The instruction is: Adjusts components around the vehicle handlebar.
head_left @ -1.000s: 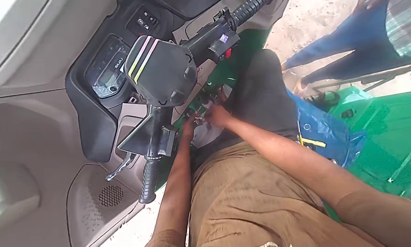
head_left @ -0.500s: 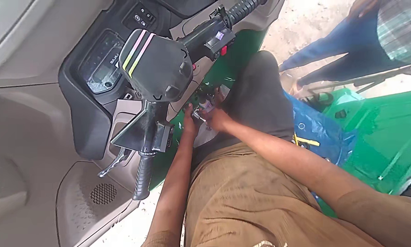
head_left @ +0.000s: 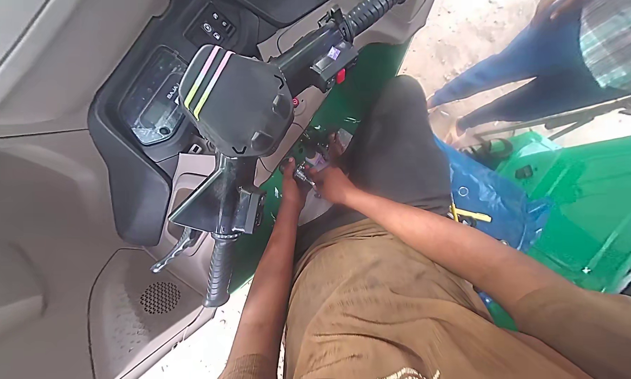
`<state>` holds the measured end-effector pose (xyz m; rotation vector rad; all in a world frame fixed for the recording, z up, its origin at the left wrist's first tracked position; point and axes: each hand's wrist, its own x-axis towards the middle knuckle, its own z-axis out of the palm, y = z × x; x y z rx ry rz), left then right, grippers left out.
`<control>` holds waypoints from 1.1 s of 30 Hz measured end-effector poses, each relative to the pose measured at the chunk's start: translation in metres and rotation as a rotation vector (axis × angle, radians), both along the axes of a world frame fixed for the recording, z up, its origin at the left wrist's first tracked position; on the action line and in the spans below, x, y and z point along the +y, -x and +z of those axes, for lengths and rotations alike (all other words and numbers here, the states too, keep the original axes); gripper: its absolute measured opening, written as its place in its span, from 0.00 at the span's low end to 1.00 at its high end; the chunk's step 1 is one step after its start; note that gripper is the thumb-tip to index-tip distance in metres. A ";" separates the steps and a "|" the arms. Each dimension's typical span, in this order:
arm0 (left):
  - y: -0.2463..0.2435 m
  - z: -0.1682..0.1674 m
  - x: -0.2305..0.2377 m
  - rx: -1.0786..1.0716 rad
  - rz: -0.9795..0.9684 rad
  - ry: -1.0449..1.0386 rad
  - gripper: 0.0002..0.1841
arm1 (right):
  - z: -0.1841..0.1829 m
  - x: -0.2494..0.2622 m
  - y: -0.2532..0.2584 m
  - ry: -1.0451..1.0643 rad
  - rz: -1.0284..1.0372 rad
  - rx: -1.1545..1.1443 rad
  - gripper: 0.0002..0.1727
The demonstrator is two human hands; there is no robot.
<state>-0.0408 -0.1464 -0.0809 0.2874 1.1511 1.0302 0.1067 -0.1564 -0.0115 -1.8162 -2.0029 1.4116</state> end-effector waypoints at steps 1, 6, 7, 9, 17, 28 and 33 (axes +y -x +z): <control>0.000 -0.002 0.002 -0.011 0.009 -0.001 0.26 | -0.003 0.000 0.001 -0.009 -0.007 0.007 0.08; 0.000 -0.005 0.003 0.020 0.025 -0.017 0.22 | -0.011 0.005 0.006 -0.013 -0.051 0.013 0.07; 0.000 -0.007 0.001 0.036 0.010 -0.028 0.22 | -0.011 0.005 0.006 -0.012 -0.070 0.017 0.07; 0.000 -0.009 -0.004 0.069 -0.015 -0.043 0.24 | -0.013 0.004 0.007 -0.026 -0.094 0.013 0.06; -0.006 -0.020 0.001 0.114 0.071 -0.046 0.24 | -0.017 0.006 0.011 -0.015 -0.163 0.016 0.05; -0.011 -0.016 -0.003 0.211 -0.008 -0.123 0.28 | -0.027 0.013 0.014 -0.072 -0.262 0.080 0.07; -0.008 -0.006 -0.007 0.280 -0.080 -0.098 0.29 | -0.032 0.015 0.007 0.029 -0.252 0.225 0.09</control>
